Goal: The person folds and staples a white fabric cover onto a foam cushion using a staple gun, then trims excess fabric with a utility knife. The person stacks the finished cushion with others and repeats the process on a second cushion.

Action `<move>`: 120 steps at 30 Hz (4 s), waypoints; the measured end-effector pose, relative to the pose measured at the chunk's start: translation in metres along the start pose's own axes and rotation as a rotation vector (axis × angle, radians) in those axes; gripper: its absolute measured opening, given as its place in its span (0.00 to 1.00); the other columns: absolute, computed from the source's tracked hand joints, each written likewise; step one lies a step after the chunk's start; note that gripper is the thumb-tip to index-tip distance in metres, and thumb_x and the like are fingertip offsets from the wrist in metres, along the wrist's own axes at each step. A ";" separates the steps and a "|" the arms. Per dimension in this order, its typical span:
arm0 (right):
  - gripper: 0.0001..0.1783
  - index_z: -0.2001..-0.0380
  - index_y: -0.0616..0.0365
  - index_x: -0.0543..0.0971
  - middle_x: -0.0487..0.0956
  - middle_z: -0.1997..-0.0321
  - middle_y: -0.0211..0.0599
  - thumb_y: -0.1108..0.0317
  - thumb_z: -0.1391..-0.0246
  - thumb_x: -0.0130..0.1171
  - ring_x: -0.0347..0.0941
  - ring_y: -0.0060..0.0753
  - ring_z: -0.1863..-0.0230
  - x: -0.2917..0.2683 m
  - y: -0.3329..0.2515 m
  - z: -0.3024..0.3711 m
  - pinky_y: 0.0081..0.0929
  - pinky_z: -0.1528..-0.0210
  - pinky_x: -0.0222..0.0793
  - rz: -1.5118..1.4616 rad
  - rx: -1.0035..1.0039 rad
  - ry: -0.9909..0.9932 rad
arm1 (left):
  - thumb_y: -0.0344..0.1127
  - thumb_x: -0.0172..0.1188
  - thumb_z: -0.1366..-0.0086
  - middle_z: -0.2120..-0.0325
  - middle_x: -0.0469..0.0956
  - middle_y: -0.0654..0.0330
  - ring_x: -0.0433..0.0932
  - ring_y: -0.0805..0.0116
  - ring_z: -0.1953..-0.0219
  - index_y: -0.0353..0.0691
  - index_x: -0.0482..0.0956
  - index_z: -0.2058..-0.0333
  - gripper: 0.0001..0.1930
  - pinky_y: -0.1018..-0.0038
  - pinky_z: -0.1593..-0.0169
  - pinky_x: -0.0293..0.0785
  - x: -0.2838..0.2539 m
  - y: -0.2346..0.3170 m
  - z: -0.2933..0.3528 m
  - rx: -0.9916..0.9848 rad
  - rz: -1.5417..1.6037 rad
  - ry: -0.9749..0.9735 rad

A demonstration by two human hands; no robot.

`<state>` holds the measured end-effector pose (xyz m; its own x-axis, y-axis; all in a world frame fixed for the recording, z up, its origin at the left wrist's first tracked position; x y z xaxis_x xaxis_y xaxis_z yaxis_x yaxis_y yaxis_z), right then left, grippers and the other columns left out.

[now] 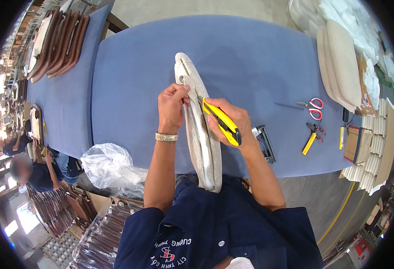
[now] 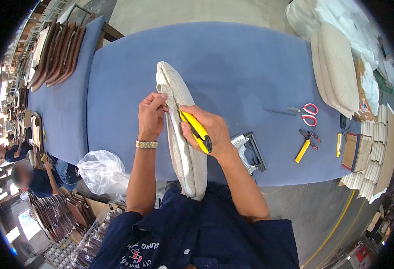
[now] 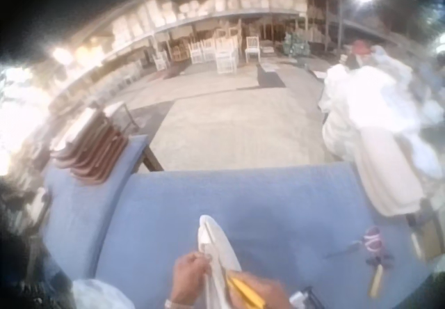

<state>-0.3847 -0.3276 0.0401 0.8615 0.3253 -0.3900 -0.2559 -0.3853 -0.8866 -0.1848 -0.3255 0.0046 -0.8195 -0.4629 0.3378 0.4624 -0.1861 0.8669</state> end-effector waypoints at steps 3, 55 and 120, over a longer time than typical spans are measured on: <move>0.18 0.48 0.56 0.81 0.85 0.61 0.40 0.70 0.43 0.64 0.83 0.40 0.67 -0.003 -0.003 0.007 0.29 0.64 0.77 0.005 0.036 -0.028 | 0.27 0.66 0.37 0.79 0.74 0.65 0.70 0.75 0.77 0.40 0.77 0.75 0.09 0.79 0.69 0.68 -0.003 -0.004 0.000 -0.044 0.160 0.012; 0.21 0.48 0.60 0.80 0.86 0.55 0.45 0.72 0.46 0.66 0.85 0.45 0.62 -0.019 -0.050 0.157 0.31 0.59 0.81 -0.020 0.097 -0.048 | 0.27 0.64 0.32 0.76 0.78 0.64 0.74 0.74 0.73 0.40 0.79 0.69 0.05 0.77 0.63 0.72 -0.011 -0.045 0.107 -0.163 0.430 -0.081; 0.38 0.36 0.53 0.75 0.87 0.61 0.48 0.55 0.50 0.74 0.85 0.53 0.66 -0.169 0.119 0.176 0.46 0.61 0.79 0.831 0.598 -0.115 | 0.37 0.74 0.42 0.54 0.80 0.52 0.76 0.57 0.52 0.38 0.81 0.74 0.11 0.61 0.49 0.73 -0.044 -0.050 0.186 0.574 -0.900 0.126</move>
<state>-0.6381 -0.2761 -0.0432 0.2735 0.2449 -0.9302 -0.9553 -0.0440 -0.2924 -0.2350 -0.1346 0.0145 -0.7239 -0.4509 -0.5222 -0.5485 -0.0830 0.8320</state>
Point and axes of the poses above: each hand's wrist, its own z-axis away from the middle knuckle, its own x-axis out of the palm, y = z × x, the point moved 1 cm from there along -z, towards the middle knuckle
